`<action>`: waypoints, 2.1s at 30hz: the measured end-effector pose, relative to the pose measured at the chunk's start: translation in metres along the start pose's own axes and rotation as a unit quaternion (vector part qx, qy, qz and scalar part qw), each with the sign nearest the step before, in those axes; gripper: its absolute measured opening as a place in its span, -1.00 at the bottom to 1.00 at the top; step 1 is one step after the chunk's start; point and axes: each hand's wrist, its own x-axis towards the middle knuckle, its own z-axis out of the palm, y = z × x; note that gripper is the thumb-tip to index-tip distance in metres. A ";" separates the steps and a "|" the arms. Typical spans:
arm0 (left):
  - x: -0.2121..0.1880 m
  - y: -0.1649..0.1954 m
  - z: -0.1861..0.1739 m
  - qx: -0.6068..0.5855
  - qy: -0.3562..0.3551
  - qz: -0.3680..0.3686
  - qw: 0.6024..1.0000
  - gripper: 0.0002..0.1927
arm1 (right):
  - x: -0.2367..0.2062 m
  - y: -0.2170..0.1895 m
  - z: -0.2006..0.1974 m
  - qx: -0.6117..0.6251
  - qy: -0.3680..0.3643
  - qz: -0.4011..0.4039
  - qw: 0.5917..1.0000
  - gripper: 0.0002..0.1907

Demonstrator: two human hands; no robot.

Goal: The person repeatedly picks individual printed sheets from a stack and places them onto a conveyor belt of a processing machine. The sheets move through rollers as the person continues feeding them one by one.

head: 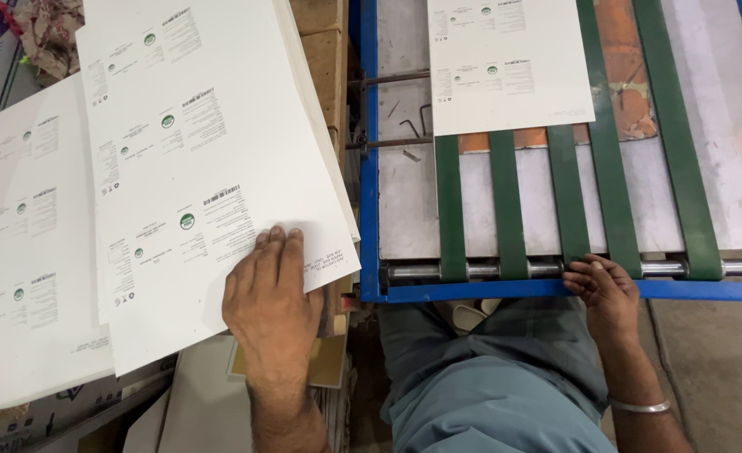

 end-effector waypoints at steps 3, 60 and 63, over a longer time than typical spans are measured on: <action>0.000 0.002 -0.001 0.000 0.003 -0.005 1.000 -0.53 | 0.000 0.002 -0.002 0.005 0.003 0.003 1.000 -0.76; 0.014 0.002 0.004 -0.010 0.014 0.030 0.999 -0.50 | -0.011 -0.002 -0.018 0.020 0.062 -0.114 0.991 -0.59; 0.009 0.001 0.005 -0.012 0.017 0.022 1.000 -0.50 | -0.027 0.008 -0.028 -0.001 0.086 -0.083 0.993 -0.61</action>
